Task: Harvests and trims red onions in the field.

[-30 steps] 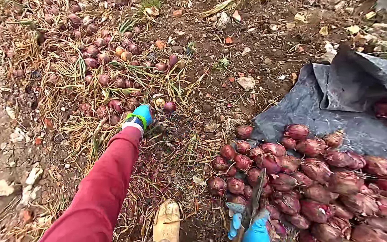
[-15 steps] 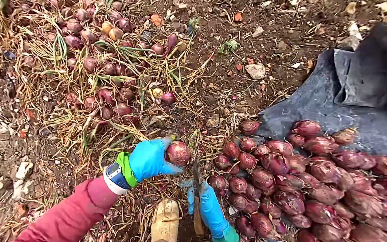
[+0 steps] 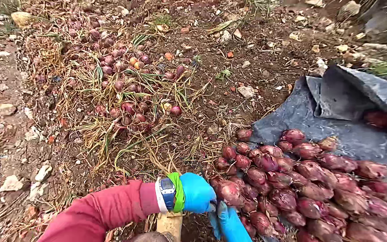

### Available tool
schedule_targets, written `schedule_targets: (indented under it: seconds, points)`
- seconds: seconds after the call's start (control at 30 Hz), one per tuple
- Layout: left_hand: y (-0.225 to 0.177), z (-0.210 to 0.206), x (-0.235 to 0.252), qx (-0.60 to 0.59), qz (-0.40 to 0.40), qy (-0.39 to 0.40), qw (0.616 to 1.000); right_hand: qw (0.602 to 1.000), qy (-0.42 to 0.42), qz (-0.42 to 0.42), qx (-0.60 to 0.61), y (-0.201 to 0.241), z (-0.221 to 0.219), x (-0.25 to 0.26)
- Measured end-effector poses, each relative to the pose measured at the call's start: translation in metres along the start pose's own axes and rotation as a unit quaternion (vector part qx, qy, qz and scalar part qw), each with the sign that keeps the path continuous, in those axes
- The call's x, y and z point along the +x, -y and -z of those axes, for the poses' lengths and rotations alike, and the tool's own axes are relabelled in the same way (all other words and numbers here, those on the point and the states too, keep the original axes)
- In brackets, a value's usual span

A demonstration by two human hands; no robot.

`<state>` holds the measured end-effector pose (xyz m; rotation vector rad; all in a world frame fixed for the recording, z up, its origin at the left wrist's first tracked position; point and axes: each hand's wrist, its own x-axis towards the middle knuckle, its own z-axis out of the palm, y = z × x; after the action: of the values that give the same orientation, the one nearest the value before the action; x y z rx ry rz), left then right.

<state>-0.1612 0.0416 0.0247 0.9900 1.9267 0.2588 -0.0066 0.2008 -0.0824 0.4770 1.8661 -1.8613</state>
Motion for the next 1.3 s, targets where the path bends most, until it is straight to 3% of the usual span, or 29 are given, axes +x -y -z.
schedule_targets:
  seconds: [0.07,0.17,0.23,0.3,0.37,0.43,0.53,0.6,0.67,0.7,0.77,0.83,0.97,1.07,1.13,1.2,1.3]
  points:
    - [-0.017,0.003,0.008,0.025,-0.050,0.001,0.998,0.997,-0.068,0.039,0.025,0.003,0.009,-0.015]
    - [0.022,0.028,0.014,0.017,0.053,-0.185,0.981,0.956,-0.192,0.115,0.188,0.006,0.027,-0.023]
    - [0.088,0.048,0.016,-0.016,0.207,-0.301,0.931,0.931,-0.229,0.137,0.251,0.004,0.047,-0.023]
    - [0.172,0.057,0.019,-0.003,0.345,-0.363,0.865,0.928,-0.238,0.120,0.261,-0.015,0.058,-0.015]
    - [0.255,0.047,0.024,0.024,0.432,-0.360,0.826,0.941,-0.228,0.073,0.238,-0.018,0.048,-0.007]
    - [0.316,0.024,0.023,0.025,0.466,-0.361,0.807,0.954,-0.207,0.020,0.217,-0.006,0.026,0.003]
    - [0.322,0.000,0.005,-0.098,0.459,-0.446,0.762,0.965,-0.176,-0.033,0.190,-0.003,-0.001,0.020]
    - [0.304,-0.022,-0.012,-0.219,0.477,-0.506,0.685,0.972,-0.129,-0.041,0.192,-0.021,-0.011,0.030]
    - [0.292,-0.061,-0.025,-0.324,0.514,-0.517,0.603,0.973,-0.104,-0.065,0.196,-0.029,-0.020,0.037]
    - [0.286,-0.084,-0.032,-0.360,0.518,-0.507,0.587,0.973,-0.097,-0.080,0.192,-0.031,-0.024,0.039]
    - [0.280,-0.117,-0.046,-0.385,0.525,-0.457,0.606,0.973,-0.088,-0.104,0.188,-0.035,-0.029,0.041]
    - [0.265,-0.126,-0.063,-0.359,0.514,-0.406,0.665,0.972,-0.071,-0.129,0.182,-0.036,-0.032,0.043]
    - [0.192,-0.089,-0.070,-0.301,0.383,-0.388,0.783,0.970,0.014,-0.163,0.180,-0.033,-0.041,0.052]
    - [0.132,-0.055,-0.054,-0.230,0.261,-0.275,0.896,0.978,0.103,-0.041,0.178,-0.017,-0.045,0.050]
    - [0.095,-0.038,-0.046,-0.167,0.169,-0.138,0.961,0.985,0.074,0.032,0.153,0.008,-0.046,0.041]
    - [0.064,-0.024,-0.043,-0.122,0.111,-0.041,0.985,0.994,0.024,0.053,0.095,0.026,-0.039,0.031]
    - [0.045,-0.007,-0.044,-0.044,0.102,-0.033,0.993,0.997,0.031,0.015,0.064,0.034,-0.020,0.018]
